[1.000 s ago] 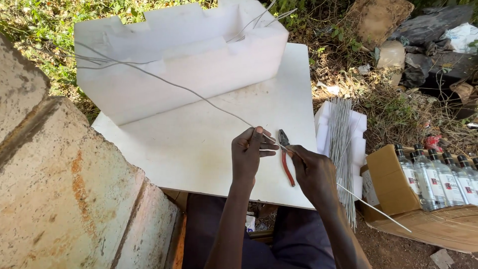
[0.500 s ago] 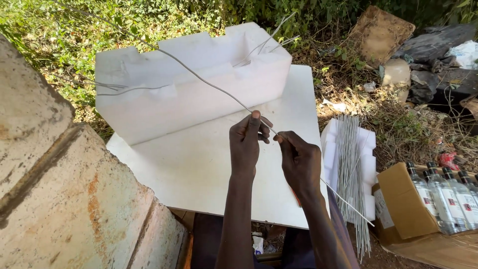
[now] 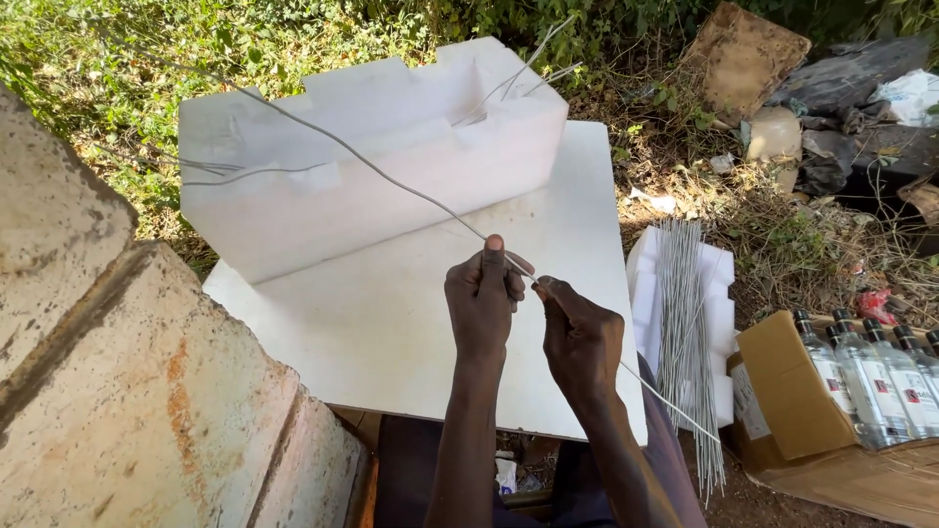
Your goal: Cutting long metal wires into shorter segments using wire cutters on a makeshift workbench.
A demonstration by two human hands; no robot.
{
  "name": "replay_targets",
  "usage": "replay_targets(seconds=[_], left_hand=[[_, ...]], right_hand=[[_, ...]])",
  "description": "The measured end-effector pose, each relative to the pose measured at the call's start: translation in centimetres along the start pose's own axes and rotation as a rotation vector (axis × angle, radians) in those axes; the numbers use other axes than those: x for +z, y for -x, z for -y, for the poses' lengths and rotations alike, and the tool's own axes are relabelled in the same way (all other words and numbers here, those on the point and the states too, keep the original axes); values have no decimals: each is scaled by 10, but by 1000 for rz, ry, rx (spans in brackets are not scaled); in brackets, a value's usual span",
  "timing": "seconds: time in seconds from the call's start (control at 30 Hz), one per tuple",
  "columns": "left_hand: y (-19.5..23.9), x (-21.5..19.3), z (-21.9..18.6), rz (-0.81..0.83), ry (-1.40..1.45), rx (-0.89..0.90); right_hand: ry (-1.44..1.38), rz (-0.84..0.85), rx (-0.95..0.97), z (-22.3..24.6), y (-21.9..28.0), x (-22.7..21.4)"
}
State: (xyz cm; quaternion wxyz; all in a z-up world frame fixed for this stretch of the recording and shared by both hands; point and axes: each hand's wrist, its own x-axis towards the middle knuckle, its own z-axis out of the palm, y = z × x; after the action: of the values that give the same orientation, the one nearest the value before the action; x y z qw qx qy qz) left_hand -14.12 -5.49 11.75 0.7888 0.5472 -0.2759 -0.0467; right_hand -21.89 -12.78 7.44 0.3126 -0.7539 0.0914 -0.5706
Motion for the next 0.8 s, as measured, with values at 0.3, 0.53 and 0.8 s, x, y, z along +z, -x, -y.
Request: replay_targets(seconds=[0.3,0.53,0.8], left_hand=[[-1,-2,11,-14,74,-52],[9,-1,-3,5,-4,1],[11,-3,-1,119,-15,71]], right_hand=[[-33,25,-2,-11,9,3],[-67,95,71,18,-7,-14],[-156,145,164,32,-14,-19]])
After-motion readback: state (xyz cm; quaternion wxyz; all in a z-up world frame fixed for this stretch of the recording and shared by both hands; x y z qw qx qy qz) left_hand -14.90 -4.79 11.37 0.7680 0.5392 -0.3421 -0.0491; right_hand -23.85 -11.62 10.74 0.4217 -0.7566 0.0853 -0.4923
